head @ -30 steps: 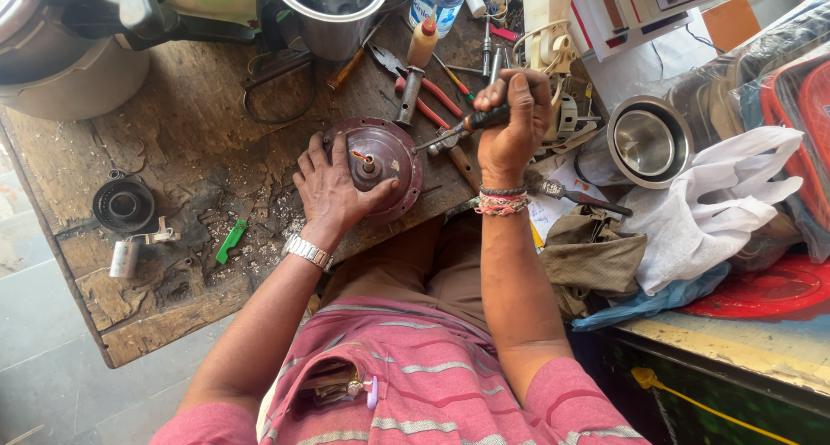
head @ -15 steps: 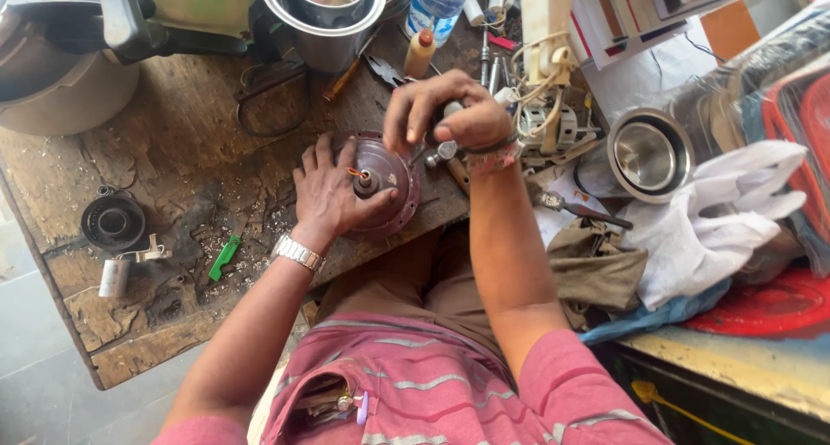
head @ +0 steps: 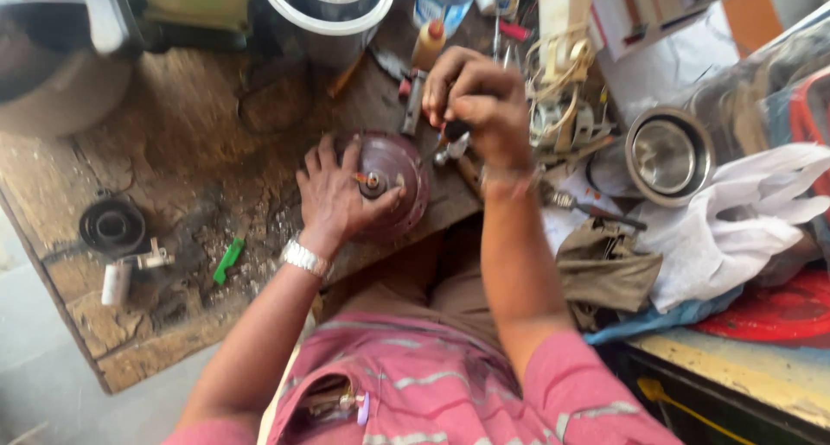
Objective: The person disassembles a circular electrical component, removes a plastic cover, and uses a hammer and screwdriver to adjust the central shaft. They repeatedly tap and pry at the component while seated at a cluttered workbench.
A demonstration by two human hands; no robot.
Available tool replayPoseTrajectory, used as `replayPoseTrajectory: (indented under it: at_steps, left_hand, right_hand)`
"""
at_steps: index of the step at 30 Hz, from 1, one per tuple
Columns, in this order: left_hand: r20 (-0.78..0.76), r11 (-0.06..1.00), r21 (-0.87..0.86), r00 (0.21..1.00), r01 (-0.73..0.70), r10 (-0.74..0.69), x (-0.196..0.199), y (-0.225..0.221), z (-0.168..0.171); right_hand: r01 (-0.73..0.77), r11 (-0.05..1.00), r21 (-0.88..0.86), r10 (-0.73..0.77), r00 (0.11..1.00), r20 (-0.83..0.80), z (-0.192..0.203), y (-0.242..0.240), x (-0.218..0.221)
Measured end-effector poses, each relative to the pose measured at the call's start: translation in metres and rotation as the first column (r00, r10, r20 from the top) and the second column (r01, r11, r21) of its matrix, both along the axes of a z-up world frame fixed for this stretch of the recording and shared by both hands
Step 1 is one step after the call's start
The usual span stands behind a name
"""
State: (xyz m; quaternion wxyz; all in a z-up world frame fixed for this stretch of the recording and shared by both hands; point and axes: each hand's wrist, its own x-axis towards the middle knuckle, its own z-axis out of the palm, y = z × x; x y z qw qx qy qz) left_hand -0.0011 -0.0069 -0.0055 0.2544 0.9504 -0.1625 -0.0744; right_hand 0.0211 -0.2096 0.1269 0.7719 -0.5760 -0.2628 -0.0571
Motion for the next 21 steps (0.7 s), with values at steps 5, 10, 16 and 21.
replayPoseTrajectory:
  at_steps: [5, 10, 16, 21]
  left_hand:
    - [-0.057, 0.999, 0.043, 0.998, 0.006, -0.004, 0.01, -0.005, 0.007]
    - [0.06, 0.999, -0.031, 0.998, -0.01, 0.012, 0.0, -0.001, -0.002]
    - [-0.028, 1.0, 0.016, 1.0, 0.007, -0.007, 0.009, -0.003, 0.004]
    - [0.025, 1.0, -0.015, 1.0, 0.006, -0.005, 0.0, 0.001, 0.0]
  right_hand:
    - [-0.606, 0.779, 0.159, 0.609, 0.792, 0.034, -0.003, -0.01, 0.032]
    - [0.815, 0.574, 0.073, -0.812, 0.579, -0.072, -0.066, 0.044, -0.013]
    - [0.543, 0.828, -0.143, -0.519, 0.837, 0.175, -0.01, 0.034, -0.018]
    - [-0.49, 0.866, -0.1, 0.489, 0.871, -0.043, 0.01, -0.013, 0.016]
